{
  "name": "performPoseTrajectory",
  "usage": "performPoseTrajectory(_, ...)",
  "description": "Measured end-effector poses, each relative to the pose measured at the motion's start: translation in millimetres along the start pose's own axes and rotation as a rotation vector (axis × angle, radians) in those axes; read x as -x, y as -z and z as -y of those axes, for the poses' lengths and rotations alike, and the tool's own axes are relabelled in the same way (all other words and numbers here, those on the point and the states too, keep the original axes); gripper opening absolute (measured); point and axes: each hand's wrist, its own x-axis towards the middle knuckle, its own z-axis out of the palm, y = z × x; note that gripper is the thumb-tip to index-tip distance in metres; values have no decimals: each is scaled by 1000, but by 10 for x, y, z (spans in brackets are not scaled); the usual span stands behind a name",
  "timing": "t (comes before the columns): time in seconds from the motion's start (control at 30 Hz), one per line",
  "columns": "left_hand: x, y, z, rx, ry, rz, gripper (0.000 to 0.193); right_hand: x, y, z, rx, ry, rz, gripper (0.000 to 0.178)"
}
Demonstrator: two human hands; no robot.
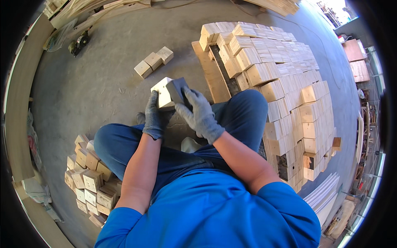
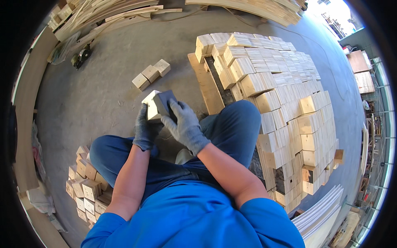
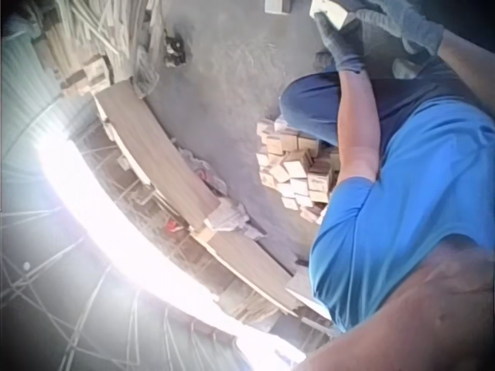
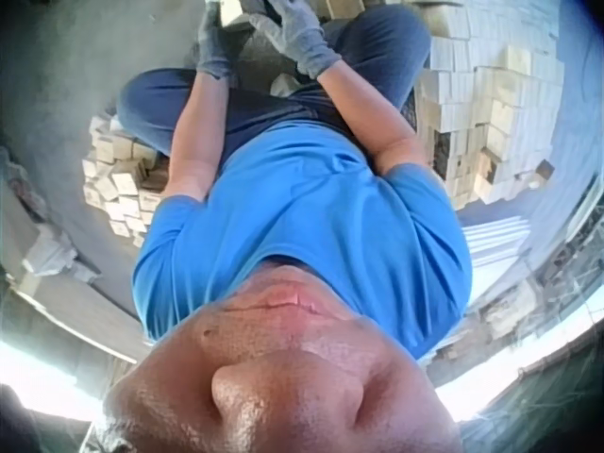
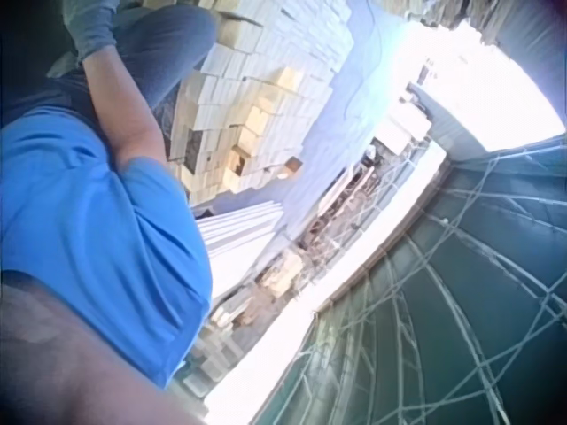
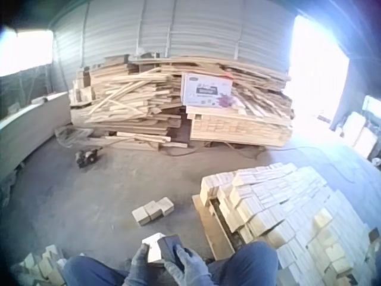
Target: The person sits on the floor and sands small wooden blocks one by one using a sanding block. After sanding each block, the person places it on a nearby stack of finished pieces.
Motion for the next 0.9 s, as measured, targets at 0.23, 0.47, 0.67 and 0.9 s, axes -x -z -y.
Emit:
performPoseTrajectory(0.23, 131, -245, 175, -124, 45, 53, 61, -636, 167, -230, 47, -161, -80, 68)
performPoseTrajectory(0.47, -53, 72, -36, -55, 7, 76, 62, 120, -48, 92, 2, 110, -60, 68)
performPoseTrajectory(0.67, -35, 8, 24, -107, 40, 34, 64, -176, 129, 152, 90, 6, 34, 70)
performPoseTrajectory(0.9, 176, -362, 159, -201, 71, 2, 64, -686, 179, -314, 32, -172, -53, 68)
